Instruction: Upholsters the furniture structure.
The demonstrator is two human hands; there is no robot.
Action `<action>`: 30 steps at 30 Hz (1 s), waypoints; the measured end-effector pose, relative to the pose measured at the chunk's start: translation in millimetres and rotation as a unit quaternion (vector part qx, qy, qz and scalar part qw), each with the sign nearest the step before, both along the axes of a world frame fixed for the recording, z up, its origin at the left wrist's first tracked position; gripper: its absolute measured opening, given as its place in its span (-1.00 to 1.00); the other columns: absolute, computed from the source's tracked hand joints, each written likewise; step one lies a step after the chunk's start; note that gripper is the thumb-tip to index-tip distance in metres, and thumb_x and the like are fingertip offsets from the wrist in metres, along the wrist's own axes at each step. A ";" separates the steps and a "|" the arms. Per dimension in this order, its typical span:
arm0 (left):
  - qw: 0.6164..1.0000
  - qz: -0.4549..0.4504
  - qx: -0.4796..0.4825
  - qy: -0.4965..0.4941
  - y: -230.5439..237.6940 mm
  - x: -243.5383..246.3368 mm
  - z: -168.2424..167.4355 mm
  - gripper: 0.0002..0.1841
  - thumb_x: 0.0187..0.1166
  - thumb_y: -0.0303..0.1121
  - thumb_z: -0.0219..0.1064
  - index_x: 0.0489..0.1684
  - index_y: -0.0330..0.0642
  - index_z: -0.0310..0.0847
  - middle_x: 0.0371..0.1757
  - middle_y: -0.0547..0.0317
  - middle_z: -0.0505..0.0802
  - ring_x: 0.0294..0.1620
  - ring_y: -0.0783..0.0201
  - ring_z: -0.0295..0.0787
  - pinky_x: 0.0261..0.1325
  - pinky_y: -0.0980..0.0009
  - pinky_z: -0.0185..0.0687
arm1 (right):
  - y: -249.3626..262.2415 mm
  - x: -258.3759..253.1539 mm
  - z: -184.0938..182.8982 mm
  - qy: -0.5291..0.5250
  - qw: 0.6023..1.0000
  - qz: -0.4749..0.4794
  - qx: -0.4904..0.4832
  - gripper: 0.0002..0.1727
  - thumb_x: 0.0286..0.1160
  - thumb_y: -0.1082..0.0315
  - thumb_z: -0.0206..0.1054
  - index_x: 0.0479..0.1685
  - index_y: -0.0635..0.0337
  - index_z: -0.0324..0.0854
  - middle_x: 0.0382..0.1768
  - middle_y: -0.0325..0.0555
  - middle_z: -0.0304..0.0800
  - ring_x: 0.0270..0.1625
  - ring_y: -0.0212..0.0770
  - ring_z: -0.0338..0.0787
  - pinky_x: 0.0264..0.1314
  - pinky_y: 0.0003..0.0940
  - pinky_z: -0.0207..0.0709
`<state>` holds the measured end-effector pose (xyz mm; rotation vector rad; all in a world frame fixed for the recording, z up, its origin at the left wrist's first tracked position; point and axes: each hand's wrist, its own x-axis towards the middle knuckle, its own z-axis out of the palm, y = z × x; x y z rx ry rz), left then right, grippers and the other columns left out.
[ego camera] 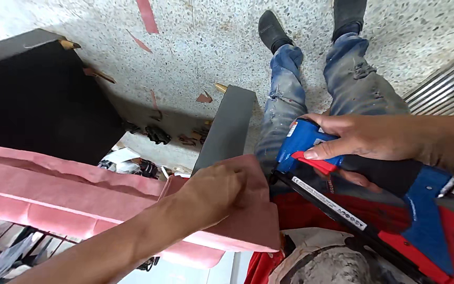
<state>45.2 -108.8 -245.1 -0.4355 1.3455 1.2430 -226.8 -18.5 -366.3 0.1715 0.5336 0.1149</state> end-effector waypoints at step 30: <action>0.979 0.187 -0.042 -0.065 18.0 11.6 -18.9 -0.76 0.63 -0.01 0.37 -0.30 0.13 0.85 -0.35 0.51 0.83 -0.36 0.56 0.75 -0.25 0.44 0.76 | 13.2 23.2 -6.9 -0.052 0.998 0.013 0.020 -0.32 0.72 0.20 0.31 0.73 -0.30 0.04 -0.33 0.19 0.76 -0.73 0.00 0.70 -0.72 -0.09 0.70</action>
